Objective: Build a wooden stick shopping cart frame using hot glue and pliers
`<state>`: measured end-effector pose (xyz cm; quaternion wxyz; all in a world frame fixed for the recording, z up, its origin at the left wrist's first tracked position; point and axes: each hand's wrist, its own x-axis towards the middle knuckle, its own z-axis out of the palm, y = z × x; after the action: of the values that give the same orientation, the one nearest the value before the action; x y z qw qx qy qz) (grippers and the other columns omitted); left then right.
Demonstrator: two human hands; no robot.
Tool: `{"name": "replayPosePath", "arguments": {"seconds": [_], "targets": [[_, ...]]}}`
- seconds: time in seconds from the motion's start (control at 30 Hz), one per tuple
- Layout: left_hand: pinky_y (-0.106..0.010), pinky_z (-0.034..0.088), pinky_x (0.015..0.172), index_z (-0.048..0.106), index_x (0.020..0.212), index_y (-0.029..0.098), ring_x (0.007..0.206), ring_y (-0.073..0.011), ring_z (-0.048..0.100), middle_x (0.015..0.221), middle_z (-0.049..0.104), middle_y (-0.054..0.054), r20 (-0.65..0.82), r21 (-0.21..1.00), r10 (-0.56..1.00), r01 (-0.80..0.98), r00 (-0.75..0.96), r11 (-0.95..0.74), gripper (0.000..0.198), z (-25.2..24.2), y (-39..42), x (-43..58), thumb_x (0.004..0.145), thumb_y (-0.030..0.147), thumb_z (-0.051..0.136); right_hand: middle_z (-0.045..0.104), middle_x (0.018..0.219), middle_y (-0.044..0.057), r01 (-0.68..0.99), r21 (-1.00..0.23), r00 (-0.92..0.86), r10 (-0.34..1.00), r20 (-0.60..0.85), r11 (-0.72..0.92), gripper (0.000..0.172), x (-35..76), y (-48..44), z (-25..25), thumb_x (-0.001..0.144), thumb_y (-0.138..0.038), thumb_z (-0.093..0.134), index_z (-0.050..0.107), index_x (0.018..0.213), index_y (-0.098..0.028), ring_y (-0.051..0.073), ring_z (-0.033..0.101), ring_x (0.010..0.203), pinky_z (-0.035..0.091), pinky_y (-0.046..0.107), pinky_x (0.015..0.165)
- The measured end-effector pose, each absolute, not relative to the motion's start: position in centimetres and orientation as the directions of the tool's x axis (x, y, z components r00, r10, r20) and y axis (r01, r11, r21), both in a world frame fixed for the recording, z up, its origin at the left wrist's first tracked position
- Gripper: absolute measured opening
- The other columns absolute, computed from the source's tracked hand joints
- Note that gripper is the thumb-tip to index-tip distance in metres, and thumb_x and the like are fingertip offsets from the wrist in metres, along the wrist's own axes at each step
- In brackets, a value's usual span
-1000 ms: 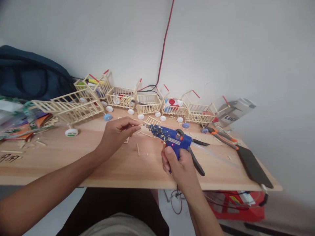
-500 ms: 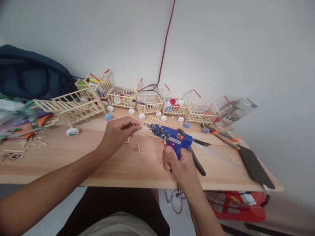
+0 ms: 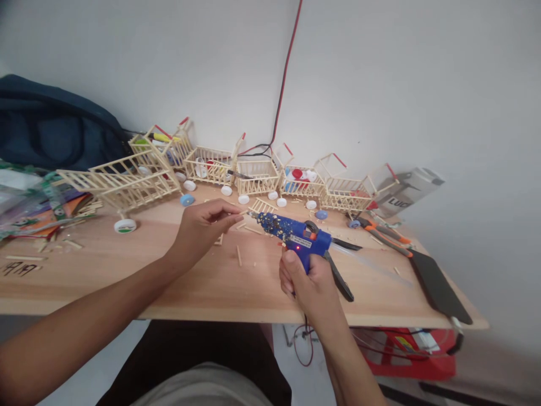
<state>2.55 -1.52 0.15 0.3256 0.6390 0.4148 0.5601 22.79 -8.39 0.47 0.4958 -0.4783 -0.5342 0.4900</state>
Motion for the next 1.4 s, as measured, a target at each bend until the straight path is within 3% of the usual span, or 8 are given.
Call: {"name": "replayPosePath", "arguments": {"seconds": [1.4], "targets": [[-0.023,0.036,0.050,0.074,0.079,0.018,0.053,-0.0101,0.049,0.062,0.066,0.000,0.421,0.890,0.906,0.179,0.029,-0.420,0.010,0.19,-1.61,2.58,0.076,0.026,0.071,0.037,0.048,-0.006,0.094,-0.994,-0.068,0.997,0.045,0.051,0.044,23.25,-8.53,0.40,0.085,-0.056,0.059,0.042,0.064,-0.021,0.007,0.034,0.041,0.026,0.023,0.041]]}}
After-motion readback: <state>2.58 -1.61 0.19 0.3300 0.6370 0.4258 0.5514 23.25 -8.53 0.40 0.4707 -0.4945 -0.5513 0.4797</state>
